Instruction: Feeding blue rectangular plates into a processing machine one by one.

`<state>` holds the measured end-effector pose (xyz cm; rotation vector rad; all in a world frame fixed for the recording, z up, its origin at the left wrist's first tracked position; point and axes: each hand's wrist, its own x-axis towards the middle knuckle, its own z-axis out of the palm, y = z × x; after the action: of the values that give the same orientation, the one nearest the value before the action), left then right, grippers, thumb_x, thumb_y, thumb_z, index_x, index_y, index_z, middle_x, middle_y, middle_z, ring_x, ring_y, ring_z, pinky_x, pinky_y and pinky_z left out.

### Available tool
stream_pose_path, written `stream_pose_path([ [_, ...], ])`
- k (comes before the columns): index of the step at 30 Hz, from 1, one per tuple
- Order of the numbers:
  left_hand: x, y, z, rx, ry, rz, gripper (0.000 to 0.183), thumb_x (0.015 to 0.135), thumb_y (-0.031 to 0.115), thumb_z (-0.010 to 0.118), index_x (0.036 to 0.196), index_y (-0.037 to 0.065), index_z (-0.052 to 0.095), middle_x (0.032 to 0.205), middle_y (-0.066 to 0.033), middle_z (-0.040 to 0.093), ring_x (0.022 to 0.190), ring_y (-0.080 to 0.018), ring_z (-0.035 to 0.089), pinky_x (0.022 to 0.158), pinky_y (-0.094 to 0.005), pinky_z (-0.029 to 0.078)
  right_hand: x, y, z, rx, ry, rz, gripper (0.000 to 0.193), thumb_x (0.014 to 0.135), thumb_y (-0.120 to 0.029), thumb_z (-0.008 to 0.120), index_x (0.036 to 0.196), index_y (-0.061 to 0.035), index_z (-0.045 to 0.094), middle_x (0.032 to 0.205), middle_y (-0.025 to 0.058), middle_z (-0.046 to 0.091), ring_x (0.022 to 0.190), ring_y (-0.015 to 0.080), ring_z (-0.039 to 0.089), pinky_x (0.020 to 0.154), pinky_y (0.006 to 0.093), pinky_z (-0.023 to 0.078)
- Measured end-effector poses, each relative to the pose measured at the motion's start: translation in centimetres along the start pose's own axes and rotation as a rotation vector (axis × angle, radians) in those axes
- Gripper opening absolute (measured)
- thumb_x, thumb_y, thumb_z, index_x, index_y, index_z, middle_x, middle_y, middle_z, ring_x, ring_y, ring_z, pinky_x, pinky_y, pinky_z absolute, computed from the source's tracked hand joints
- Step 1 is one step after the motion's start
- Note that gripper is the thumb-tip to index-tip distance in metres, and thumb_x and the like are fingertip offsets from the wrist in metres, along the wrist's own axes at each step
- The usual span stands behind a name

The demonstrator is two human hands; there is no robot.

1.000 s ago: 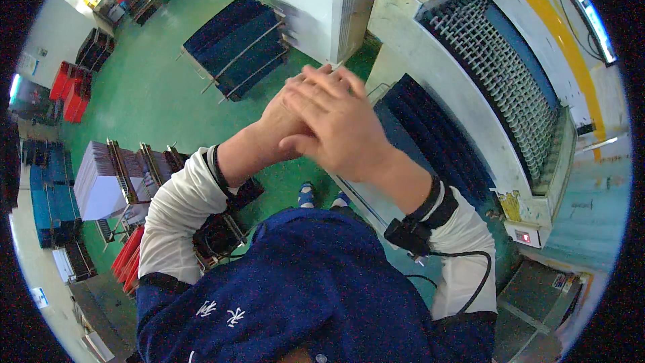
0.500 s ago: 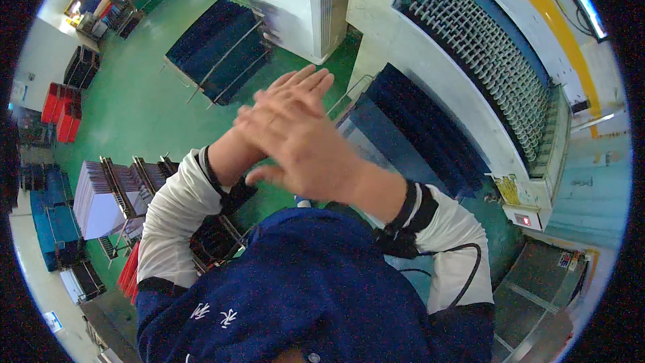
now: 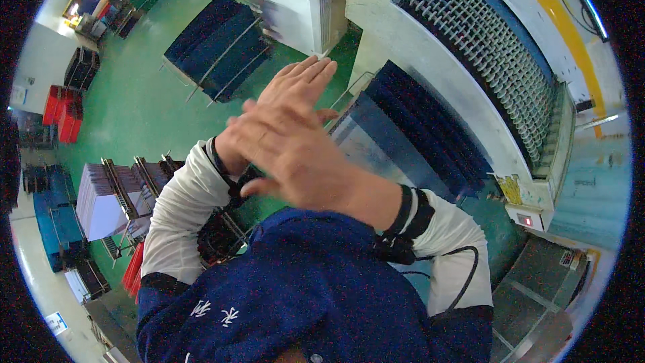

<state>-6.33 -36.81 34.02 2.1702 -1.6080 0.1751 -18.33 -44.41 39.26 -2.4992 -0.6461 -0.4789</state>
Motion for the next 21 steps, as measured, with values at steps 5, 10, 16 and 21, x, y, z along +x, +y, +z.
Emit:
stream_pose_path([
  [5, -0.5, -0.9, 0.9, -0.024, 0.139, 0.041, 0.062, 0.083, 0.034, 0.056, 0.137, 0.005, 0.043, 0.141, -0.0163, 0.044, 0.133, -0.0324, 0.039, 0.108, -0.0429, 0.033, -0.8, 2.6, 0.0, -0.063, 0.043, 0.040, 0.056, 0.087, -0.044, 0.057, 0.129, -0.0074, 0.055, 0.133, 0.0110, 0.054, 0.131, 0.0296, 0.040, 0.108, 0.0495, 0.023],
  [10, -0.7, -0.7, 2.5, 0.206, 0.039, 0.084, 0.056, 0.087, 0.034, 0.052, 0.136, 0.007, 0.044, 0.140, -0.0146, 0.045, 0.133, -0.0296, 0.039, 0.111, -0.0406, 0.030, -0.7, 3.9, -0.3, -0.157, 0.038, 0.138, 0.053, 0.087, -0.042, 0.058, 0.126, -0.0066, 0.056, 0.132, 0.0111, 0.055, 0.131, 0.0300, 0.040, 0.108, 0.0490, 0.023],
  [16, 1.0, 0.1, 0.8, -0.015, 0.008, -0.016, 0.059, 0.082, 0.026, 0.064, 0.131, 0.000, 0.045, 0.135, -0.0171, 0.048, 0.130, -0.0330, 0.042, 0.109, -0.0426, 0.032, 0.4, 0.6, 1.3, 0.156, 0.047, -0.055, 0.051, 0.086, -0.042, 0.060, 0.122, -0.0069, 0.059, 0.130, 0.0096, 0.056, 0.128, 0.0310, 0.043, 0.109, 0.0484, 0.024],
  [21, -0.3, -0.1, 2.7, -0.100, -0.058, 0.151, 0.055, 0.094, 0.045, 0.043, 0.138, 0.013, 0.037, 0.144, -0.0136, 0.035, 0.137, -0.0291, 0.029, 0.117, -0.0438, 0.014, -1.0, 5.9, 0.7, -0.143, 0.057, 0.094, 0.050, 0.084, -0.041, 0.063, 0.121, -0.0078, 0.060, 0.128, 0.0096, 0.057, 0.127, 0.0319, 0.044, 0.108, 0.0502, 0.026],
])
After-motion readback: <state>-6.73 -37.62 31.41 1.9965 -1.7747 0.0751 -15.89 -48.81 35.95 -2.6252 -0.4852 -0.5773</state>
